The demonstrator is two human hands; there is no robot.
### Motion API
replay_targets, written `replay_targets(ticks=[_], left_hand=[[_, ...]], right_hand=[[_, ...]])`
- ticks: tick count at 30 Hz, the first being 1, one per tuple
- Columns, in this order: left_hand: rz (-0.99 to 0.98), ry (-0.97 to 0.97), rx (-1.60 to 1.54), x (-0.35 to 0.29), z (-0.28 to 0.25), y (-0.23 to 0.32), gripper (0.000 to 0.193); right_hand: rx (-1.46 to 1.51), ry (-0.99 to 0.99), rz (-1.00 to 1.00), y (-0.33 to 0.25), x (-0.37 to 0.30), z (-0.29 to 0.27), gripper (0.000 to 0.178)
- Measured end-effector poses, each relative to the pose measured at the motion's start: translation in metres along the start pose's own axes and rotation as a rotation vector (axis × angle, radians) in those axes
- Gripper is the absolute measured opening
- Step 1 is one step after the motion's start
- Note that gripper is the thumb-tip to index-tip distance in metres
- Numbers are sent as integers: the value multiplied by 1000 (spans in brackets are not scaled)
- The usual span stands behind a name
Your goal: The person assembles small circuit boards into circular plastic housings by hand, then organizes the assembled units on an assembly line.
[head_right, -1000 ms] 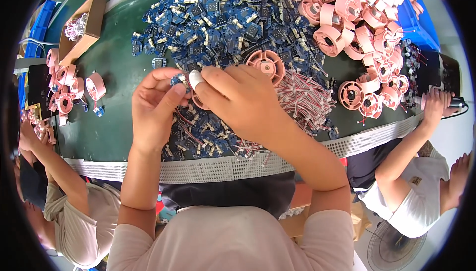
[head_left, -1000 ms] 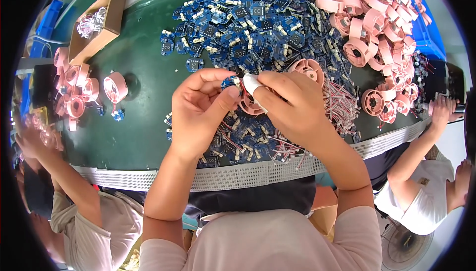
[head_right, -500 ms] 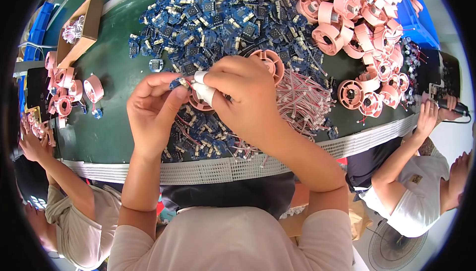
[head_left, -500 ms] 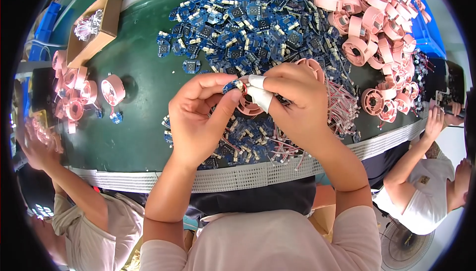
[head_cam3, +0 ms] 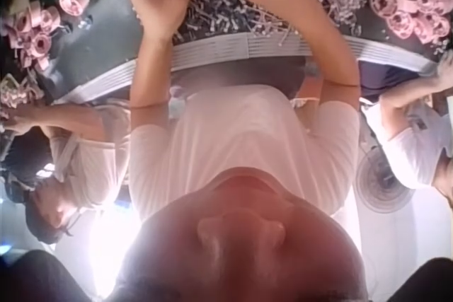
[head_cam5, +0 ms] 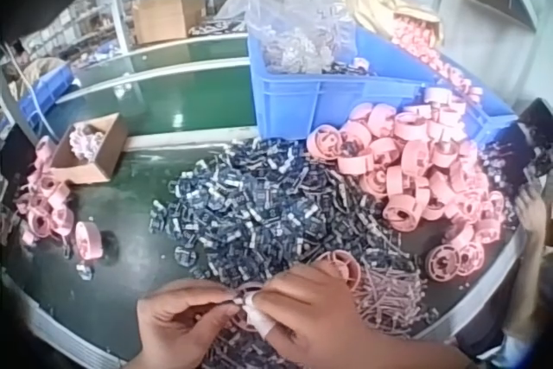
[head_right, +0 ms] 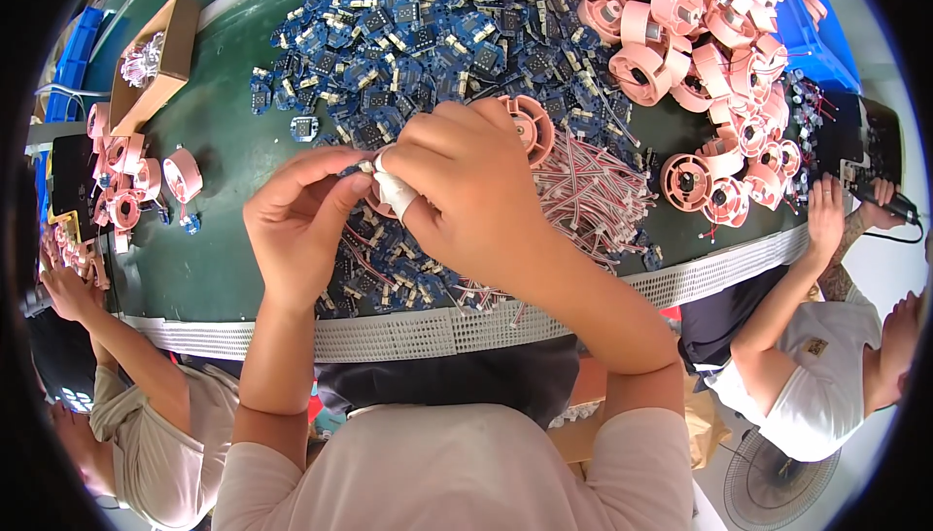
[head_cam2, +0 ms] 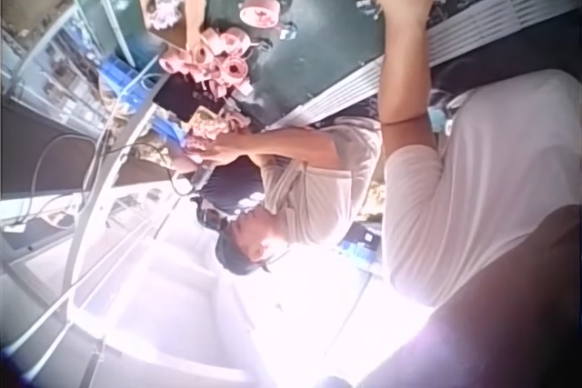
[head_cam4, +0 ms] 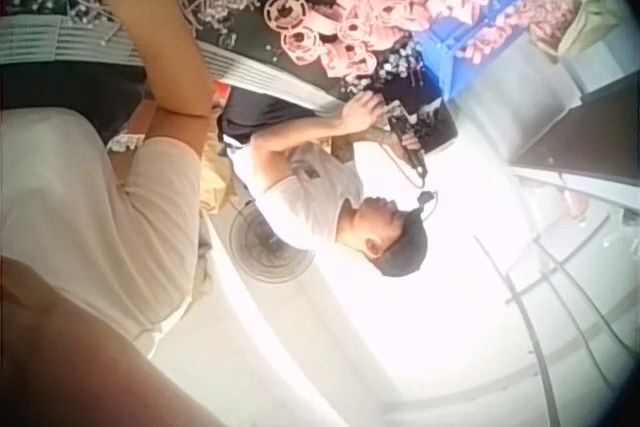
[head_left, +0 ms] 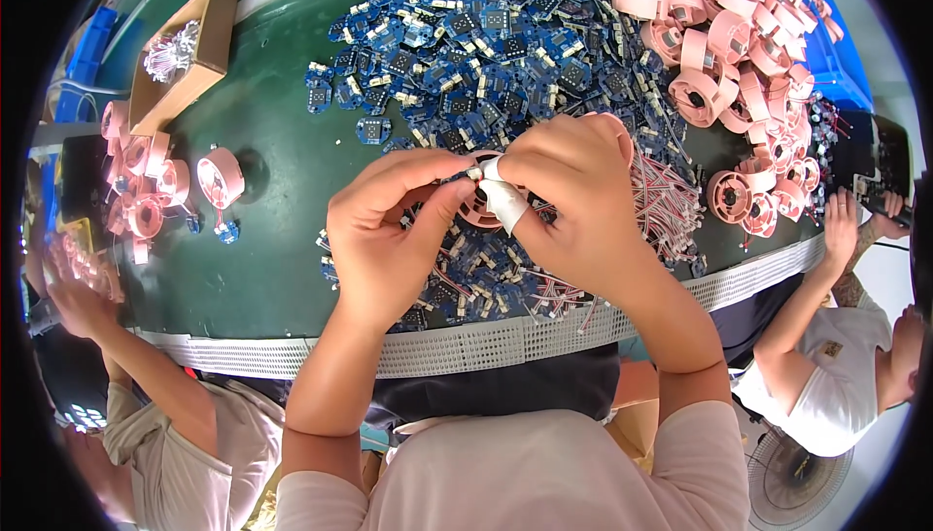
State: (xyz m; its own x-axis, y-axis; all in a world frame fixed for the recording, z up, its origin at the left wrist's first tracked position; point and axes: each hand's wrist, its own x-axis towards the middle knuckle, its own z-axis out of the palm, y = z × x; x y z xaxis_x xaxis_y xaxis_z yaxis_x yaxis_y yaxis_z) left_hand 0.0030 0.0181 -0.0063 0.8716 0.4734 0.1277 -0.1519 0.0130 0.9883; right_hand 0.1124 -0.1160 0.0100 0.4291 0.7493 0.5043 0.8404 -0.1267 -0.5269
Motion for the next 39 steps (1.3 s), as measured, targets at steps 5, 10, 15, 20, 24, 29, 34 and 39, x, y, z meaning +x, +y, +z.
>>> replay_targets(ticks=[5, 10, 15, 20, 24, 29, 34, 39], left_hand=[[52, -79, 137, 3, -2, 2, 19], [-19, -272, 29, 1, -15, 20, 23], [38, -318, 23, 1, -13, 22, 22], [115, -166, 54, 0, -8, 26, 19], [149, 188, 156, -3, -42, 26, 18], [202, 698, 337, 13, -92, 19, 11], [309, 667, 903, 26, -87, 11, 33], [486, 219, 1001, 23, -38, 13, 22]], right_hand=[[58, -10, -31, 7, -5, 1, 14], [515, 14, 28, 9, -9, 3, 10], [565, -80, -1, 8, -14, -8, 12], [464, 22, -60, 9, -4, -13, 16], [182, 620, 289, 41, -3, -56, 24], [-837, 793, 513, 121, -33, -132, 22], [-1089, 622, 592, 143, -41, -151, 23], [-746, 747, 251, 123, -41, -136, 19]])
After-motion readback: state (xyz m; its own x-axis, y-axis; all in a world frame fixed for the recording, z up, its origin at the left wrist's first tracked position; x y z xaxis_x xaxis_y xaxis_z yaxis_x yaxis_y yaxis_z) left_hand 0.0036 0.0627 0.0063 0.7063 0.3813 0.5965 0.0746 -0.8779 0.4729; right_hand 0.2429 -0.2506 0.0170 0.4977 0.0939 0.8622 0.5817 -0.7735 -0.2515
